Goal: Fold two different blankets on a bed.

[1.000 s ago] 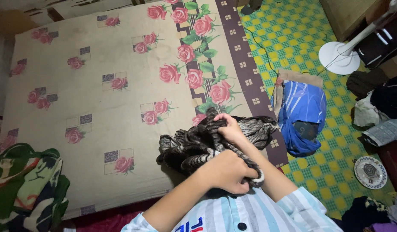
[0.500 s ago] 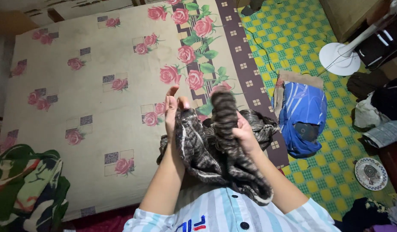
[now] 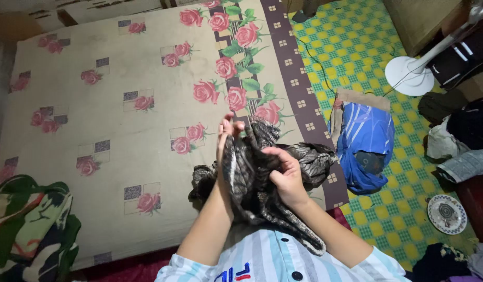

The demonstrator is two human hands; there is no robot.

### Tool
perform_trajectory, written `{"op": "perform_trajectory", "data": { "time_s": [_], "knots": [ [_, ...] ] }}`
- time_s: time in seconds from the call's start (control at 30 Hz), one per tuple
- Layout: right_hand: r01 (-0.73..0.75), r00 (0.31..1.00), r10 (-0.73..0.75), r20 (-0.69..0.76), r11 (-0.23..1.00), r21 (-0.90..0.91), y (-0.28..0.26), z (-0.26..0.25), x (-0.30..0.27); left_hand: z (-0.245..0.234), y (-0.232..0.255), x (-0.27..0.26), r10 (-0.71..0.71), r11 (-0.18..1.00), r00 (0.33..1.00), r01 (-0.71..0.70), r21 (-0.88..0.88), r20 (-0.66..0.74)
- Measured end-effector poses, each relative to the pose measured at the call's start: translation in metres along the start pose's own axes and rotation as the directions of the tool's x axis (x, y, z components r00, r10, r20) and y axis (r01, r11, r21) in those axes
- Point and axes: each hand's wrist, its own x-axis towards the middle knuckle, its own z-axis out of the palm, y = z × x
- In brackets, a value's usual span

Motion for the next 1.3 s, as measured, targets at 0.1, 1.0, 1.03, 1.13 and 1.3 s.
{"op": "perform_trajectory", "data": {
  "time_s": [0.1, 1.0, 1.03, 1.13, 1.3],
  "knots": [
    [0.06, 0.997, -0.057, 0.052, 0.997, -0.055, -0.011, 0.008, -0.001, 0.008, -0.002, -0.004, -0.081, 0.995, 0.996, 0.082, -0.055, 0.029],
    [-0.096, 0.983, 0.152, -0.098, 0.898, 0.429, -0.026, 0.031, 0.014, 0.002, -0.012, 0.01, -0.072, 0.986, 0.975, 0.101, 0.134, -0.209],
    [-0.115, 0.976, 0.194, -0.102, 0.851, 0.513, -0.022, 0.029, 0.016, 0.011, -0.007, 0.008, -0.142, 0.987, 0.965, 0.156, 0.046, -0.219],
    [-0.176, 0.965, 0.255, -0.067, 0.811, 0.558, -0.02, 0.024, 0.019, 0.01, -0.01, 0.015, -0.143, 0.958, 0.899, 0.232, 0.171, -0.414],
    [-0.245, 0.948, 0.314, -0.045, 0.815, 0.525, 0.007, -0.004, 0.033, -0.059, -0.051, 0.058, -0.044, 0.899, 0.939, 0.187, 0.397, -0.342]
  ]
}}
